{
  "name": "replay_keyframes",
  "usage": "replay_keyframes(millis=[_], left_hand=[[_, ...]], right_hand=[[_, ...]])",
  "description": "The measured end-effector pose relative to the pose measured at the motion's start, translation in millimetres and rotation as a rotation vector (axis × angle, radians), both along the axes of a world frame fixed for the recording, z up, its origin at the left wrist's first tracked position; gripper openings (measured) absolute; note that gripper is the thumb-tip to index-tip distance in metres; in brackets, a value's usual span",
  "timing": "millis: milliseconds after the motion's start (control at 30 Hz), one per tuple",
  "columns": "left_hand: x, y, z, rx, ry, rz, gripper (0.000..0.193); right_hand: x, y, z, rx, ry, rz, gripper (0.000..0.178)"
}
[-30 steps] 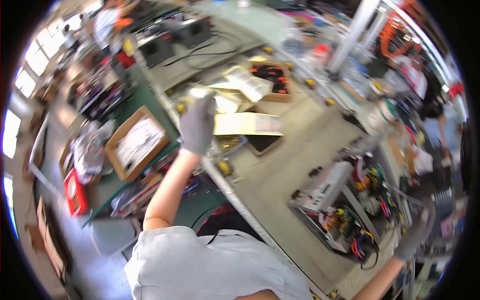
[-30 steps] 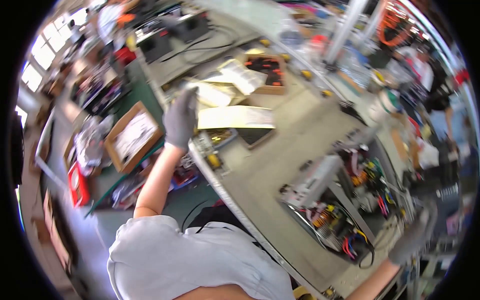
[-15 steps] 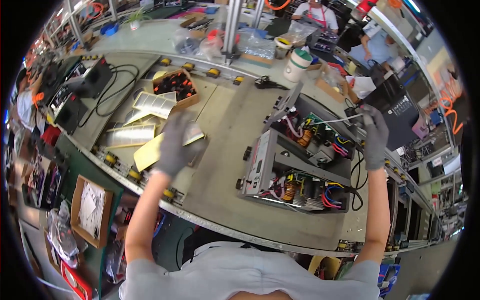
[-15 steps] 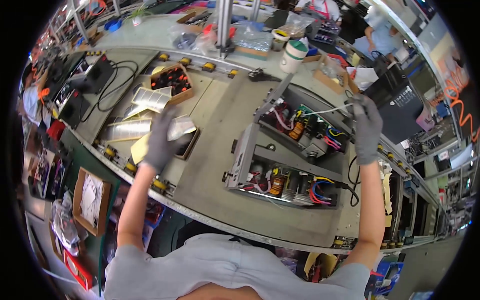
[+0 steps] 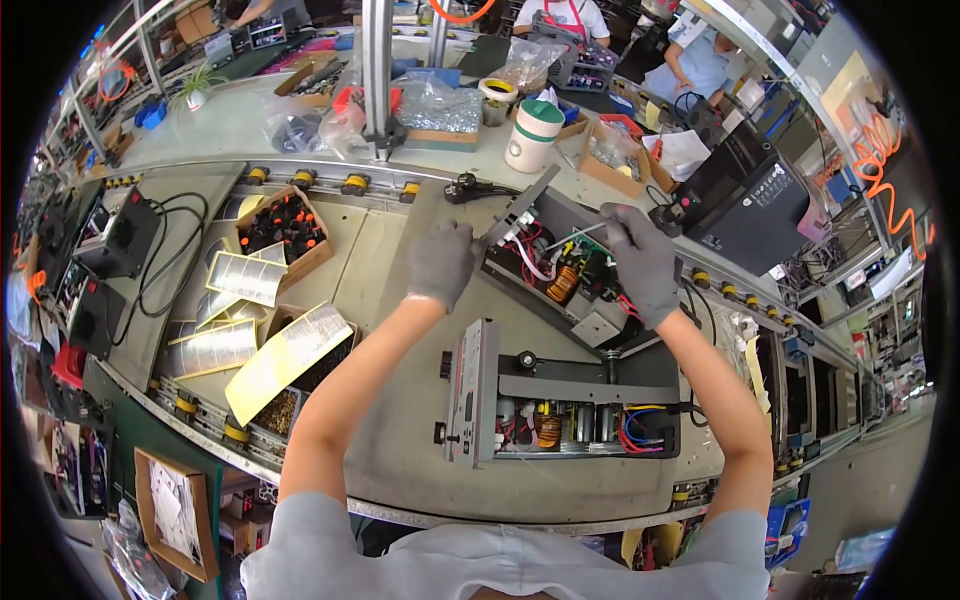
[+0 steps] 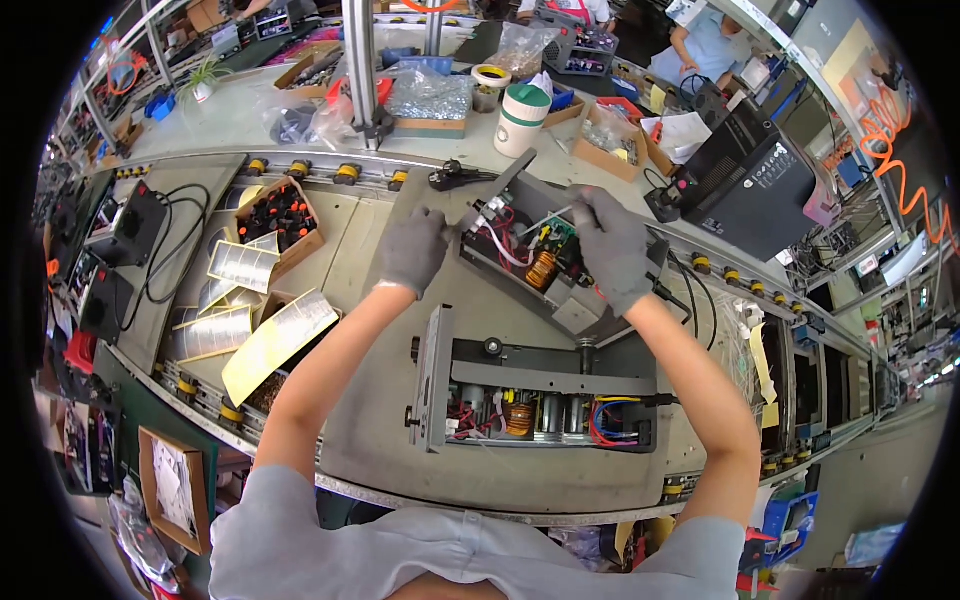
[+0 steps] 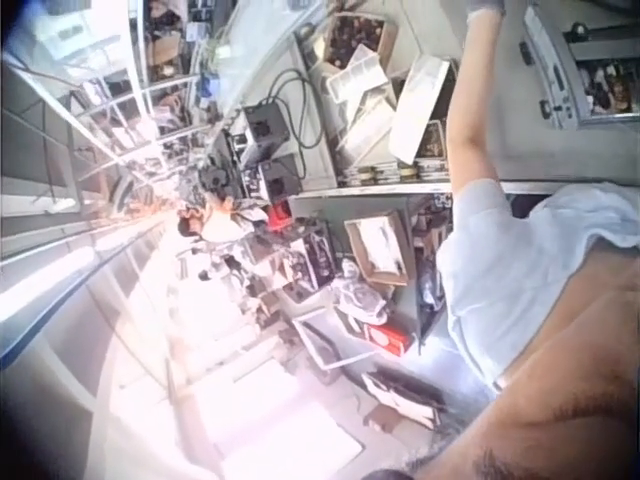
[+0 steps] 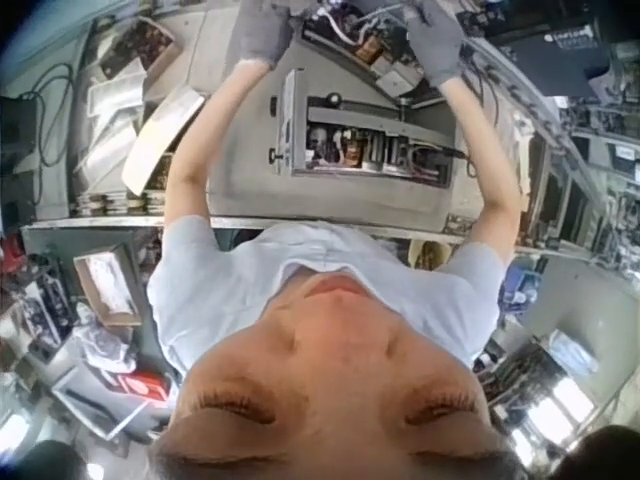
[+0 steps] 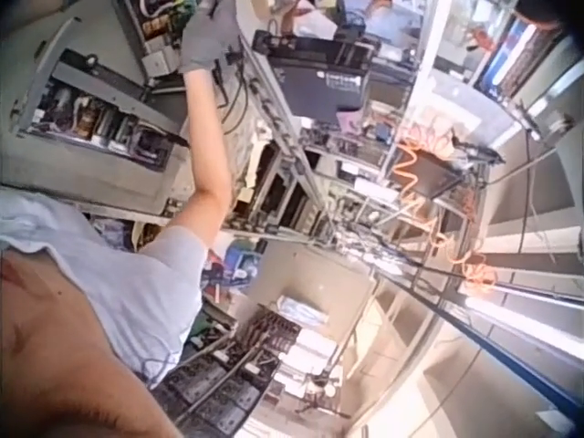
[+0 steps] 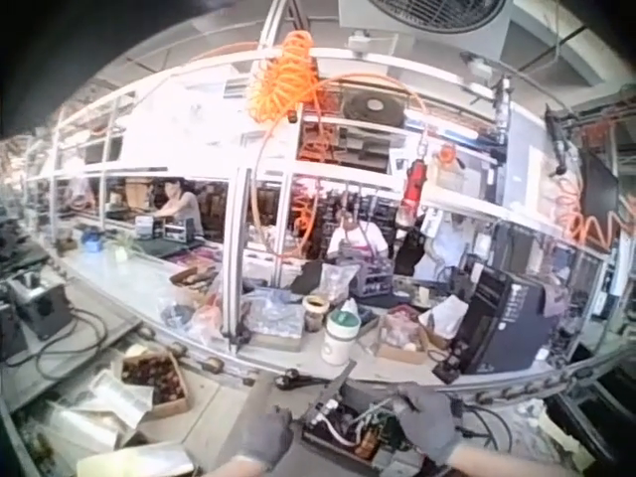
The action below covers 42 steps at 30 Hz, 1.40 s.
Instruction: Assemble and label electronic power supply units on a production line.
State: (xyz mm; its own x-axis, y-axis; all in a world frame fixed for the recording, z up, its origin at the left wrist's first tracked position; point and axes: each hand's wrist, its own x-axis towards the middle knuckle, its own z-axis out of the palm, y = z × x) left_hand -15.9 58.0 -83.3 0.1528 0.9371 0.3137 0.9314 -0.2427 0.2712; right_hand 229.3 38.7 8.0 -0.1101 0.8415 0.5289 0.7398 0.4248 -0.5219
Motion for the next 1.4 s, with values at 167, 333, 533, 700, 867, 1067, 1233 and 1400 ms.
replay_keyframes(millis=[167,333,533,700,867,1067,1233,1400], left_hand=[[24,-12,-20,-0.009,-0.373,-0.251,0.019],[47,21,-71,-0.109,-0.595,-0.266,0.021],[69,34,-80,-0.241,-0.966,-0.225,0.021],[63,23,-52,-0.207,-0.798,-0.147,0.022],[66,16,-50,-0.32,-0.847,-0.015,0.022],[36,-1,-28,0.028,-0.547,-0.316,0.013],[26,-7,21,0.171,-0.212,-0.452,0.009],[45,11,-9,0.247,-0.493,-0.532,0.009]], right_hand=[[-7,17,-15,0.2,0.0,0.053,0.015],[-7,23,-35,-0.092,0.09,0.012,0.014],[-6,18,-33,-0.233,0.266,0.043,0.015],[-9,18,-40,-0.193,0.125,0.039,0.013],[-8,19,-45,-0.212,0.184,0.079,0.012],[-9,15,-44,-0.05,-0.127,0.166,0.013],[-18,16,-44,-0.229,-0.013,0.286,0.014],[-20,19,-44,-0.501,0.275,0.244,0.022]])
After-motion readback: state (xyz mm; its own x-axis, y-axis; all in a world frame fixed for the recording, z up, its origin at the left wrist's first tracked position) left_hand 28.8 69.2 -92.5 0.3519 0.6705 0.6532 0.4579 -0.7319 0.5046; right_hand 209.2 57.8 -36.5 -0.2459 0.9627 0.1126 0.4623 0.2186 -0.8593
